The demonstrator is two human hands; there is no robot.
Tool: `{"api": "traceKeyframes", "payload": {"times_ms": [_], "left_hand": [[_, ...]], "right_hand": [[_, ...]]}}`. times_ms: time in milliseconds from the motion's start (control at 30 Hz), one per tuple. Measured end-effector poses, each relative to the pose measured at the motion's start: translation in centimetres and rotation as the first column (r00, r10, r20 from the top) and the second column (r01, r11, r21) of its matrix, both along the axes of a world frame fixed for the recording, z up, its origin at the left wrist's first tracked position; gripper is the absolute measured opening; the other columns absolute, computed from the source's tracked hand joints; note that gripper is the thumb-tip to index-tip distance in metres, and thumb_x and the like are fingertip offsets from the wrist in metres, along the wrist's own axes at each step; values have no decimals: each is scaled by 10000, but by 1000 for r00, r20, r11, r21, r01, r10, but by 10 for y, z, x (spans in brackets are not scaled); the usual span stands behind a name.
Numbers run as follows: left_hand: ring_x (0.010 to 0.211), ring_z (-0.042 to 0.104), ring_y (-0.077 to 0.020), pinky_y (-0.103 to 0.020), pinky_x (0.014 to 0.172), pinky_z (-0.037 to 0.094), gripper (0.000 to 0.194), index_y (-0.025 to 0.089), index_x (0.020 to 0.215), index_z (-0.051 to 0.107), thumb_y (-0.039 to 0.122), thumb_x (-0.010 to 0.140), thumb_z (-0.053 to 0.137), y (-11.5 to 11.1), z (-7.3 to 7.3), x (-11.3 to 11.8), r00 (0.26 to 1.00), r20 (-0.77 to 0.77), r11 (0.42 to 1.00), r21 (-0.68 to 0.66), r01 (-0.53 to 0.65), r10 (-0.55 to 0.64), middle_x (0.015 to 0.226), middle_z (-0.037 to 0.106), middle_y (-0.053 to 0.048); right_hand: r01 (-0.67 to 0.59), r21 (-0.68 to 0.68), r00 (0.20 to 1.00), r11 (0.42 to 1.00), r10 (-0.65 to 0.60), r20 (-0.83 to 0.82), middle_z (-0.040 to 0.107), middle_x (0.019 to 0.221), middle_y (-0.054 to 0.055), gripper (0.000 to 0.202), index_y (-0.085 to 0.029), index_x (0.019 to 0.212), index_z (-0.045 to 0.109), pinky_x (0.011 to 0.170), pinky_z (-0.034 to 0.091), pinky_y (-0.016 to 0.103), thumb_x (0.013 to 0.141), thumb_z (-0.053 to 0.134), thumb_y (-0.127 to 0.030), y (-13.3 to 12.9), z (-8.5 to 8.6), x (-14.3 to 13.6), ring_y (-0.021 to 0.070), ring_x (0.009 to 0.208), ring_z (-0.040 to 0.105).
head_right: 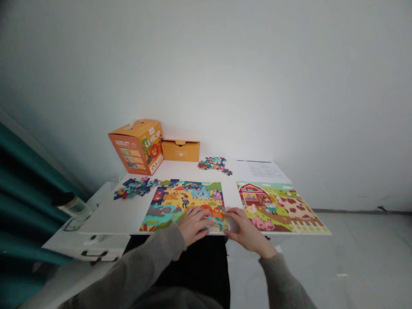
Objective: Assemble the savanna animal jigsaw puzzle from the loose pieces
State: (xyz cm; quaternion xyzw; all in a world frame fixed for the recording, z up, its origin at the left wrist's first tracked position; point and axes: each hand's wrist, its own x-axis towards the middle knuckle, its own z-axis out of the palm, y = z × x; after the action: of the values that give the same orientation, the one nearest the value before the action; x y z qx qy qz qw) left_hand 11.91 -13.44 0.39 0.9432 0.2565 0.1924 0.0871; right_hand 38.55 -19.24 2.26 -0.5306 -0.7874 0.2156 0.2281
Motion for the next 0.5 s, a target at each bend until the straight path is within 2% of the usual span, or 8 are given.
{"api": "traceKeyframes", "payload": {"times_ms": [100,367,500], "left_hand": [[1164,489,-253,-411,971,378,285,279,1185,650,341,908,633,1,-1,0,1000,9,1000,-12,11,-11,1284,594,-52],[1144,503,-249,-404,971,378,282,278,1164,655,349,891,646,4,-4,2,1000,12,1000,18,20,-20,1267,614,-42],[1135,509,-242,-398,960,369,265,283,1143,669,365,893,640,5,-3,2,1000,-6,999,38,15,-15,1245,626,-38]], "right_hand": [[9,6,1000,1000,-10,19,554,1280,103,444,-244,1282,608,1112,411,461,850,680,-313,0,0,1,267,1245,520],[15,37,999,999,-17,48,551,1294,102,430,-241,1259,594,1111,411,444,841,677,-305,-1,1,1,261,1245,526],[64,63,996,996,-68,55,578,1241,98,381,-235,1208,582,1059,451,434,843,667,-297,-6,4,-1,266,1197,550]]}}
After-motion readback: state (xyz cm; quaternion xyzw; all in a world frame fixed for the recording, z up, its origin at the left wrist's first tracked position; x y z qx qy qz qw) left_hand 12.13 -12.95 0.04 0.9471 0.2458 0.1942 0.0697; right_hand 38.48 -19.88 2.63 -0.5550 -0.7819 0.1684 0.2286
